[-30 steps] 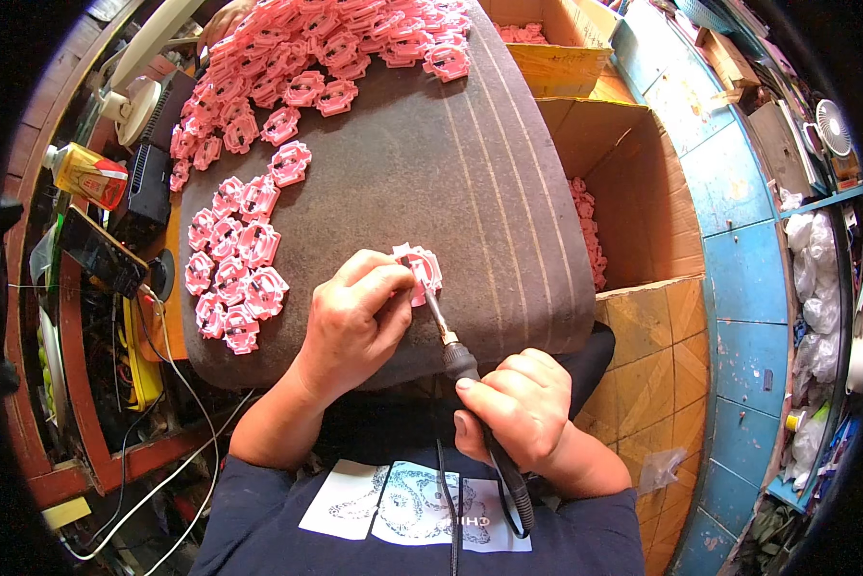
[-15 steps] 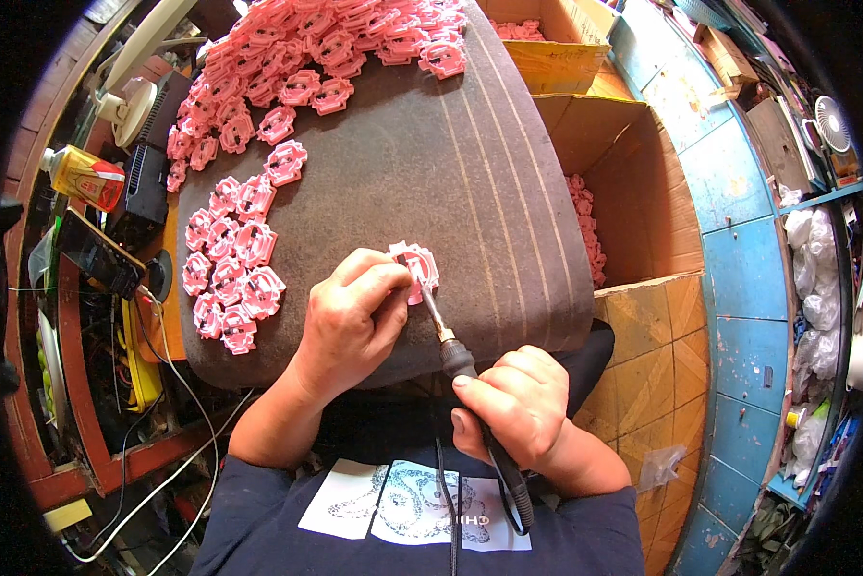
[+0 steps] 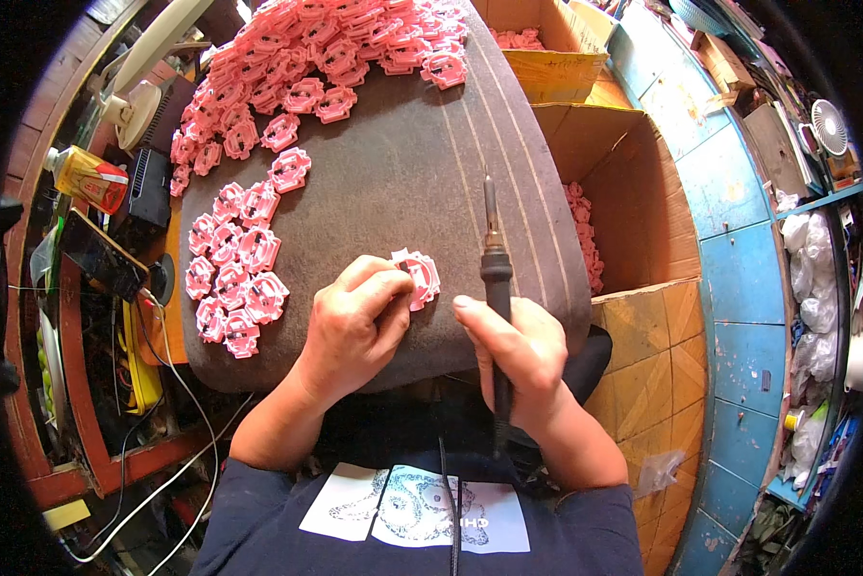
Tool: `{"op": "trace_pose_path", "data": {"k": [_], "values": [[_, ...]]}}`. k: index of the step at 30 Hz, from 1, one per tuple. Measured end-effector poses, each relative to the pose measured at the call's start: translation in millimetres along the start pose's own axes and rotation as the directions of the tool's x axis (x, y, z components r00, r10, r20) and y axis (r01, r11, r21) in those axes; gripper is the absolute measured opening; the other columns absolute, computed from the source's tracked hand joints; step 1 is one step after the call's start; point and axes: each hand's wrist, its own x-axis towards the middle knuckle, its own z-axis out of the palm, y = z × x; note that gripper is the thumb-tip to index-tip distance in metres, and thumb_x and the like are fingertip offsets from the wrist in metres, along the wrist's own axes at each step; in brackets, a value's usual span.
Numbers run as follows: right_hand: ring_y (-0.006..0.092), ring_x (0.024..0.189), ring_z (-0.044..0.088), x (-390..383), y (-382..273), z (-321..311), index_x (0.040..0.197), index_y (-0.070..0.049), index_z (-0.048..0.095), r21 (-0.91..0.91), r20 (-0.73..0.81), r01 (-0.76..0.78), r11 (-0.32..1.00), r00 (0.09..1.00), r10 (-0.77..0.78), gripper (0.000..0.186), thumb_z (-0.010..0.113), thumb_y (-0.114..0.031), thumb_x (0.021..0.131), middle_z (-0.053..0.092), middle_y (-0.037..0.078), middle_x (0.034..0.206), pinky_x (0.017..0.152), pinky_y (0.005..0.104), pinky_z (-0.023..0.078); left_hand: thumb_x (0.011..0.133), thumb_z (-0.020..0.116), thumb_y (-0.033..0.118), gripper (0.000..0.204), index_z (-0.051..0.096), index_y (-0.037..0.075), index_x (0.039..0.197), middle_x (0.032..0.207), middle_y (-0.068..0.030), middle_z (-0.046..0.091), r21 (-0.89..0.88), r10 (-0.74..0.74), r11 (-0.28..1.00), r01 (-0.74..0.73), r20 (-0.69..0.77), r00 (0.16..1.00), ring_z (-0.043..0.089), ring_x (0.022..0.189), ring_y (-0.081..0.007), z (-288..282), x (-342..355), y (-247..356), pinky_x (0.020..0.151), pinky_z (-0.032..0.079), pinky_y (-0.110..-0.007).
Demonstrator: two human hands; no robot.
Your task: The person uses a soldering iron to attach small black components to pink plastic pieces on a workbench. The person picks up each piece, applies the soldering iron to specific points, and places the finished piece back on the table. The process is repeated for multiple items.
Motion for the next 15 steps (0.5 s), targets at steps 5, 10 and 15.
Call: {"op": "trace_pose_path", "data": {"k": [5,10,15], "values": [[0.0429,0.097,0.067,29.2,4.9,19.6,0.132,-0.005,0.057,-0.027,0.113,-0.040,0.999,0.993,0.043,0.057,0.080,-0.002,0.079,0.071,0.022,0.120,0.087,0.0492,0.052,0.089,0.075,-0.001,0.015,0.072,0.003,0.103,0.100,-0.0147,0.071,-0.008,0.002,1.000,-0.002,0.001,1.000,0.073,0.086,-0.0348,0.6,-0.4,-1.8,0.074,0.059,-0.041],[0.0423,0.105,0.066,41.2,2.8,23.5,0.135,-0.006,0.054,-0.036,0.212,-0.083,0.996,0.973,0.089,0.063,0.081,-0.003,0.078,0.070,0.021,0.124,0.095,0.0509,0.051,0.089,0.075,-0.001,0.016,0.072,0.003,0.105,0.100,-0.0142,0.071,-0.029,-0.001,1.000,0.001,0.006,1.000,0.073,0.085,-0.0340,-1.1,1.3,0.7,0.073,0.059,-0.040],[0.0419,0.105,0.066,41.5,4.8,26.2,0.135,-0.007,0.055,-0.048,0.214,-0.069,0.996,0.974,0.078,0.062,0.080,-0.003,0.078,0.071,0.019,0.121,0.095,0.0504,0.051,0.089,0.075,-0.001,0.016,0.072,0.003,0.104,0.099,-0.0138,0.070,-0.028,-0.004,1.000,0.004,0.007,1.000,0.073,0.085,-0.0333,-0.2,-0.1,-1.1,0.072,0.059,-0.040]]}}
